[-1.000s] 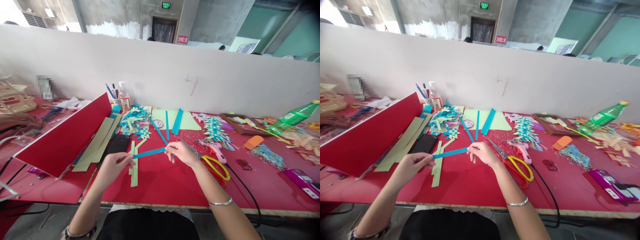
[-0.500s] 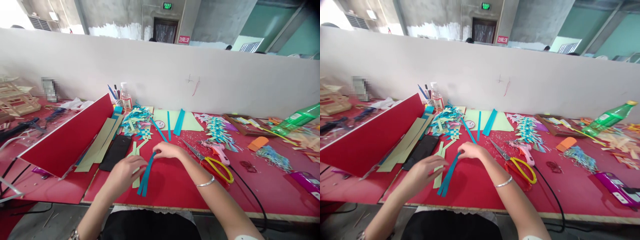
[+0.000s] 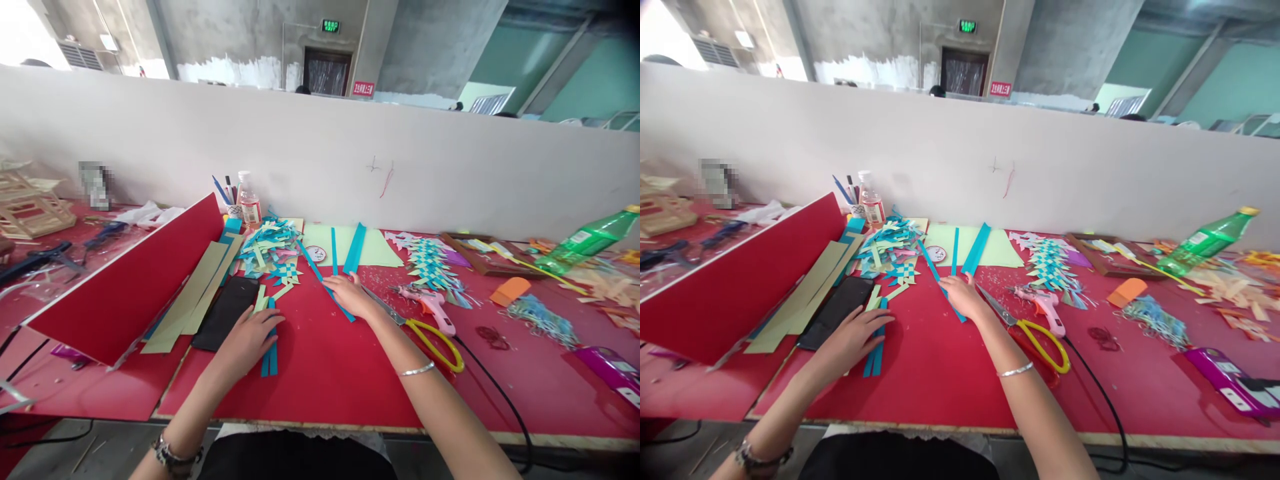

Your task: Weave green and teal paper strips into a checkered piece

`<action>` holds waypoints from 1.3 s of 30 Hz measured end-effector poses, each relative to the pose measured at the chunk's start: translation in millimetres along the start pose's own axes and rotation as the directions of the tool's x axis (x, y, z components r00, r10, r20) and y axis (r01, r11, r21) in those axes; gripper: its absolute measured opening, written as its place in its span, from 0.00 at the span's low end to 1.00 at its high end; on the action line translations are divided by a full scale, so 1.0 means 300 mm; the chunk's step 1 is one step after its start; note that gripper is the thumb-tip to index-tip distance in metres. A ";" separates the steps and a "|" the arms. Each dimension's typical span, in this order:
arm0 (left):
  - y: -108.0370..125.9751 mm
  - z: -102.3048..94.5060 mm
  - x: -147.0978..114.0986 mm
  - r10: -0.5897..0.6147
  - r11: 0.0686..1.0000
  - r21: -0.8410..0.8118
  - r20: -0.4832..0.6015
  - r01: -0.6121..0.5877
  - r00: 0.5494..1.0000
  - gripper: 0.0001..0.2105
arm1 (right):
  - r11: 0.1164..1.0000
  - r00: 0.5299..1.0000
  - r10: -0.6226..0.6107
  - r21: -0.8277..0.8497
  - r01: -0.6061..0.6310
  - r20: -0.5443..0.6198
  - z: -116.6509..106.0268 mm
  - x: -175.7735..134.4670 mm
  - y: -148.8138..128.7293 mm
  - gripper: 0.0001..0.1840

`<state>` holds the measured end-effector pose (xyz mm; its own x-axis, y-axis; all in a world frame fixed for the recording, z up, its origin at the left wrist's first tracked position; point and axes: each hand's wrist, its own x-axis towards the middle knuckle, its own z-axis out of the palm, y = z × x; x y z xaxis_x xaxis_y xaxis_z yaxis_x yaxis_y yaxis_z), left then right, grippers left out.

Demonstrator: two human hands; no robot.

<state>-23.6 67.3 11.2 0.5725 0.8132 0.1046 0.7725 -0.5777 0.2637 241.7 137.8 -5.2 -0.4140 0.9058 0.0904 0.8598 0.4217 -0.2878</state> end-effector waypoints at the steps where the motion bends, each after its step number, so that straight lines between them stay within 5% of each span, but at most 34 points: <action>1: 0.005 -0.011 0.008 0.004 1.000 -0.018 -0.009 -0.005 1.000 0.15 | 1.000 1.000 -0.006 0.001 0.006 -0.009 0.002 -0.004 -0.005 0.24; 11: 0.036 -0.035 0.138 0.092 0.962 -0.247 -0.100 -0.114 0.991 0.16 | 0.982 0.991 -0.090 0.158 0.104 -0.097 0.002 -0.058 -0.013 0.11; 15: 0.076 -0.018 0.206 0.099 0.934 -0.323 -0.188 -0.156 0.977 0.24 | 0.947 0.987 -0.073 0.300 0.115 -0.146 -0.030 -0.069 -0.030 0.07; 17: 0.102 -0.012 0.236 0.073 0.914 -0.379 -0.204 -0.148 0.976 0.29 | 0.830 0.985 0.009 0.550 0.090 -0.174 -0.051 -0.069 -0.049 0.08; 20: 0.135 -0.001 0.273 0.071 0.831 -0.540 -0.131 -0.131 0.989 0.26 | 0.411 0.972 0.189 0.910 0.054 -0.143 -0.070 -0.063 -0.080 0.12; 22: 0.148 0.015 0.289 0.084 0.717 -0.691 -0.052 -0.096 0.995 0.19 | 0.199 0.948 0.300 0.979 0.049 -0.109 -0.068 -0.056 -0.093 0.15; 24: 0.152 0.038 0.297 0.057 0.595 -0.803 0.012 -0.025 0.998 0.16 | 0.100 0.916 0.390 0.993 0.055 -0.090 -0.058 -0.049 -0.098 0.17; 26: 0.148 0.061 0.299 -0.014 0.537 -0.842 0.044 0.045 0.999 0.16 | 0.079 0.893 0.441 0.995 0.067 -0.095 -0.045 -0.044 -0.094 0.18; 29: 0.132 0.080 0.293 -0.085 0.571 -0.818 0.033 0.076 0.996 0.15 | 0.073 0.892 0.443 0.995 0.064 -0.090 -0.027 -0.046 -0.084 0.20; 34: 0.109 0.064 0.281 -0.011 0.706 -0.708 -0.056 -0.032 0.998 0.13 | 0.061 0.954 0.297 0.997 -0.052 0.032 -0.007 -0.069 -0.071 0.18; 39: 0.098 0.038 0.274 0.013 0.757 -0.651 -0.077 -0.060 0.997 0.11 | 0.167 0.940 0.339 0.981 -0.101 0.040 0.009 -0.085 -0.060 0.16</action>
<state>49.3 116.2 16.7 0.5593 0.8089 0.1814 0.3714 -0.4402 0.8175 235.9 107.1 -4.8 -0.1098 0.9927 -0.0502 -0.1081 -0.0621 -0.9922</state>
